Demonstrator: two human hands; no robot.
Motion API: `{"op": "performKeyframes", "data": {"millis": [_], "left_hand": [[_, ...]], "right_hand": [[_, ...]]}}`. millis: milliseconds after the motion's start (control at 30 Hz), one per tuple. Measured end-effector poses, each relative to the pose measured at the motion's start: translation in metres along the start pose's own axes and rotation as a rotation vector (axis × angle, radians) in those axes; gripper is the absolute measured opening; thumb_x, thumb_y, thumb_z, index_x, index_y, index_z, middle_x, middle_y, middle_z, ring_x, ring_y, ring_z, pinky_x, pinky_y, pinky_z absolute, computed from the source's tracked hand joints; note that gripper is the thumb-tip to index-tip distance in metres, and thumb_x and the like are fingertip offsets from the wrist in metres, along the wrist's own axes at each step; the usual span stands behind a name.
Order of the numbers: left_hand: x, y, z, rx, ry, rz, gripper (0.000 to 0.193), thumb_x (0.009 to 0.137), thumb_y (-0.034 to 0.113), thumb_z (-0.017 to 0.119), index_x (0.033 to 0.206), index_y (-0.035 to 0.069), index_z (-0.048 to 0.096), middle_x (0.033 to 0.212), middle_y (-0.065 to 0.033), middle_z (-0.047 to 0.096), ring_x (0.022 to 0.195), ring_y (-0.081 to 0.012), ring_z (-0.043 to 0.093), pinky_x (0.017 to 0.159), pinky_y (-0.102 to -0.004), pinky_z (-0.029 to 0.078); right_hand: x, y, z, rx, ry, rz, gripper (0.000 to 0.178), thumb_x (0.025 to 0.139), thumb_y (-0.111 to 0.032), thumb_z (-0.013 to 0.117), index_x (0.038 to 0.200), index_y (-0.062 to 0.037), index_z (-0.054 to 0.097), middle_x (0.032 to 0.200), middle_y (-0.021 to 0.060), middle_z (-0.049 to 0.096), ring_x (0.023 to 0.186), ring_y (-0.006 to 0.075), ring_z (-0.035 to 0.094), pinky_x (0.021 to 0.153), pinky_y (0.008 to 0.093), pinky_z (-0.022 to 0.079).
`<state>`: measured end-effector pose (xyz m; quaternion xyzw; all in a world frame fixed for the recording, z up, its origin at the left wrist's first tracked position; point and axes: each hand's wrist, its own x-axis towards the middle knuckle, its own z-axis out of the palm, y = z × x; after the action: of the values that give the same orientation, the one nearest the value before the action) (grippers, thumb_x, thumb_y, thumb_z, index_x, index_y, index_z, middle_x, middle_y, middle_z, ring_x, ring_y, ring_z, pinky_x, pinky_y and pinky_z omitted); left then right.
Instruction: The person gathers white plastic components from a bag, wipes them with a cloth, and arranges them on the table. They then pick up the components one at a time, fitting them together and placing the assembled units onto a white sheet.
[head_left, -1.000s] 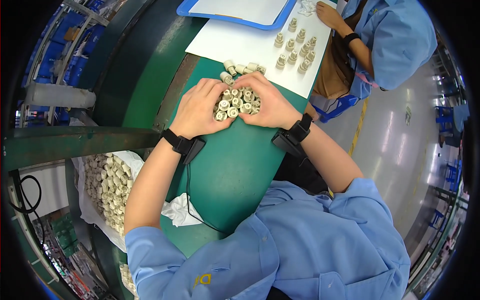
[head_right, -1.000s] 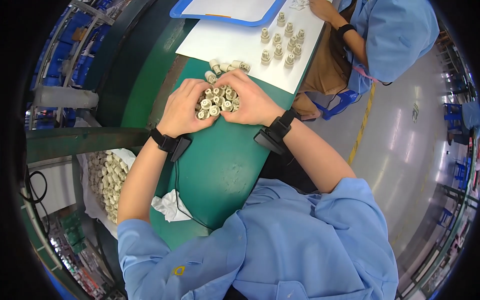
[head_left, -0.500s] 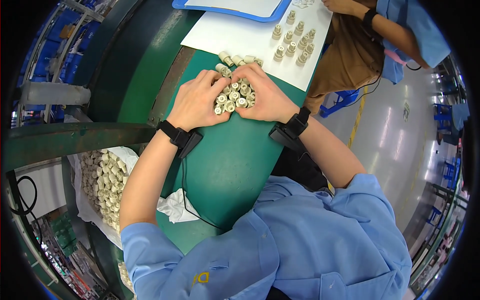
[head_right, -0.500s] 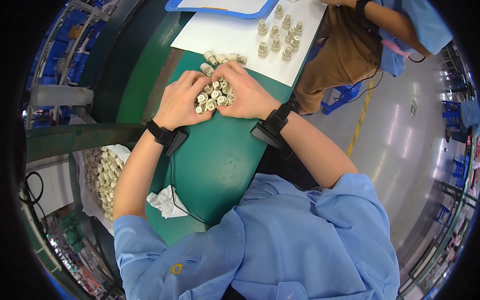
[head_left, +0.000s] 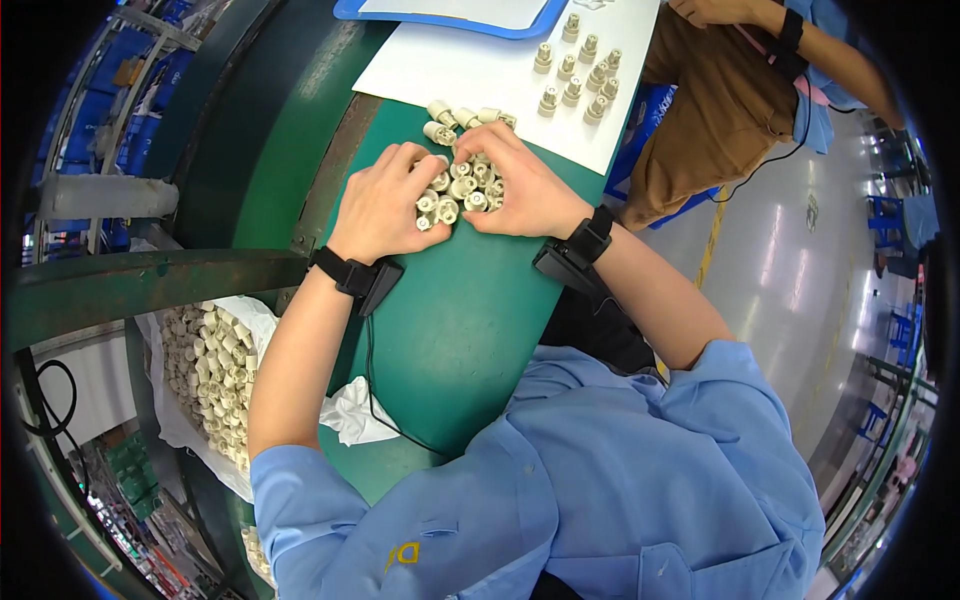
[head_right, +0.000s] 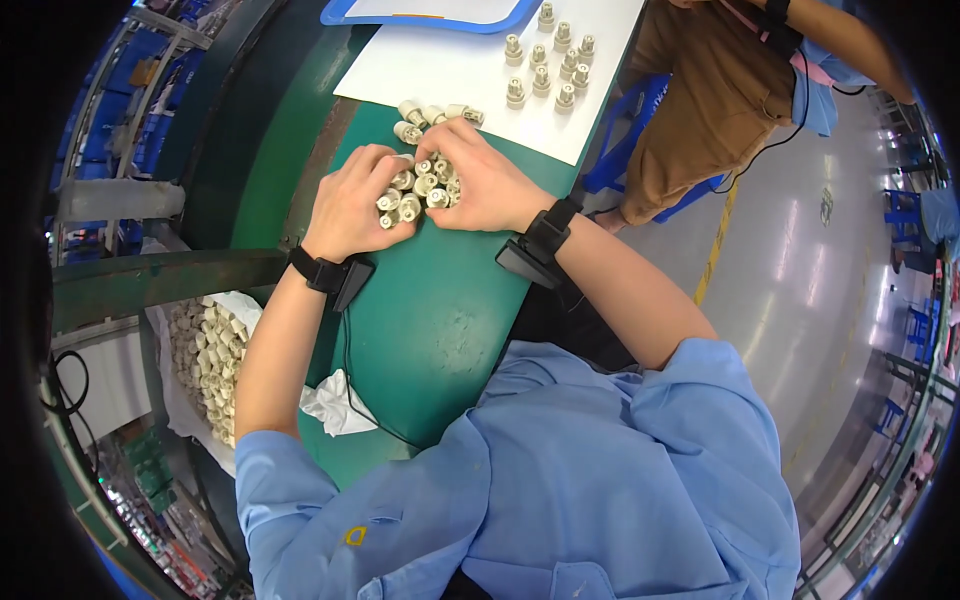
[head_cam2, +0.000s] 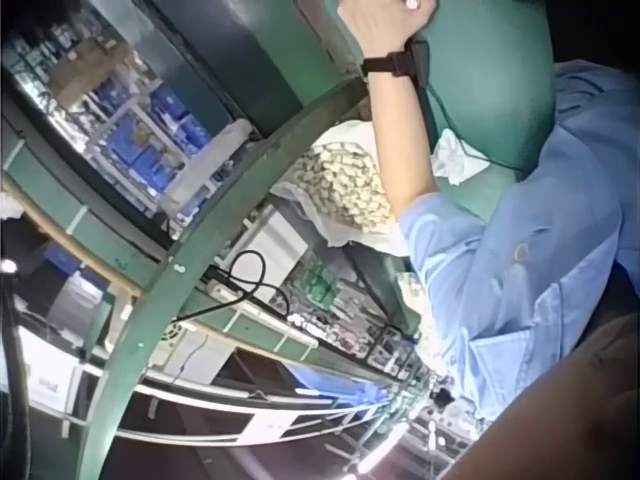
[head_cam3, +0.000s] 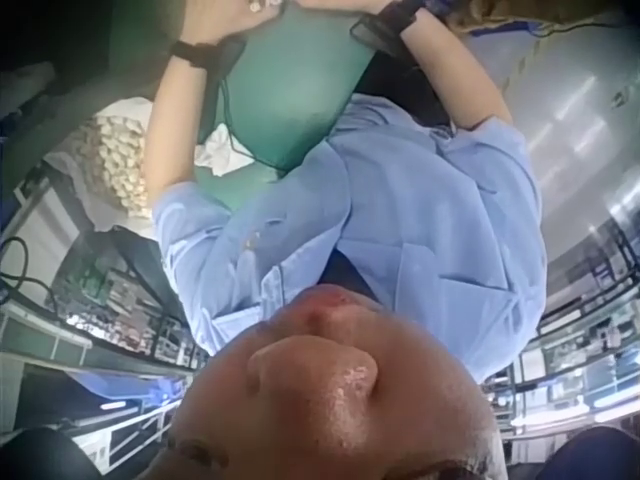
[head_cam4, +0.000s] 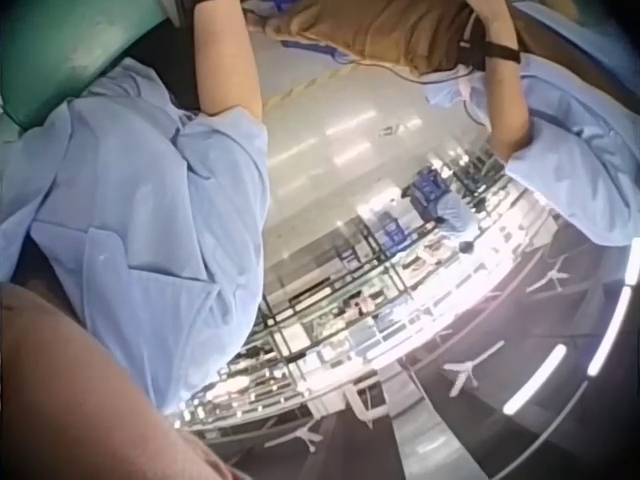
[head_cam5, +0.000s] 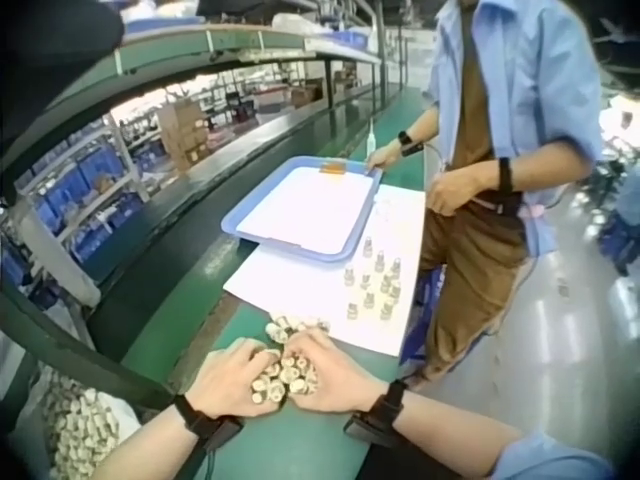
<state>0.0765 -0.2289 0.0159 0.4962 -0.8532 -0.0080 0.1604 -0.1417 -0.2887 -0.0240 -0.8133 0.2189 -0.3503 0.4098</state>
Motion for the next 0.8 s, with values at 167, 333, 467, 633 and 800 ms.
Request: {"op": "performKeyframes", "data": {"millis": [167,333,467,633,800], "left_hand": [[-0.008,0.001,-0.006,-0.089,0.066,-0.072,0.05,0.064,0.025,0.079,0.11,0.012,0.063,0.108,-0.005,0.061,0.098,-0.0263,0.064,0.068,-0.0381,0.056],[-0.012,-0.003,-0.013,-0.238,0.163,-0.18,0.046,0.066,0.021,0.08,0.109,0.014,0.064,0.105,-0.0055,0.062,0.089,-0.026,0.066,0.069,-0.037,0.055],[-0.021,-0.013,-0.017,-0.417,0.319,-0.098,0.045,0.071,0.018,0.081,0.112,0.011,0.062,0.107,-0.0074,0.063,0.088,-0.0222,0.066,0.072,-0.0336,0.055],[-0.037,-0.013,-0.028,-0.679,0.341,-0.176,0.047,0.076,0.016,0.08,0.117,0.007,0.059,0.109,-0.0092,0.064,0.087,-0.0189,0.065,0.076,-0.031,0.054],[-0.061,-0.001,-0.036,-1.08,0.429,-0.307,0.046,0.083,0.021,0.075,0.121,0.005,0.053,0.111,-0.0105,0.063,0.086,-0.02,0.065,0.068,-0.0349,0.055]], "right_hand": [[0.002,0.0,-0.002,0.018,-0.019,-0.01,0.051,0.069,-0.007,0.078,0.115,-0.0095,0.055,0.124,0.0094,0.051,0.121,0.0286,0.052,0.105,0.0373,0.044],[0.002,0.0,-0.003,0.019,-0.028,-0.01,0.051,0.07,-0.007,0.078,0.116,-0.0095,0.056,0.124,0.0093,0.051,0.121,0.0279,0.052,0.105,0.0371,0.044],[0.001,0.0,0.0,0.001,-0.03,-0.006,0.05,0.07,-0.007,0.078,0.116,-0.0091,0.057,0.123,0.0093,0.052,0.121,0.0276,0.052,0.105,0.037,0.044],[0.002,0.0,-0.002,0.02,-0.039,-0.013,0.05,0.071,-0.007,0.078,0.116,-0.0086,0.058,0.122,0.0092,0.053,0.121,0.0275,0.053,0.106,0.0373,0.044],[0.0,0.001,0.0,-0.024,-0.04,-0.001,0.048,0.072,-0.008,0.077,0.116,-0.0084,0.059,0.122,0.0093,0.055,0.122,0.0276,0.052,0.107,0.0375,0.043]]}}
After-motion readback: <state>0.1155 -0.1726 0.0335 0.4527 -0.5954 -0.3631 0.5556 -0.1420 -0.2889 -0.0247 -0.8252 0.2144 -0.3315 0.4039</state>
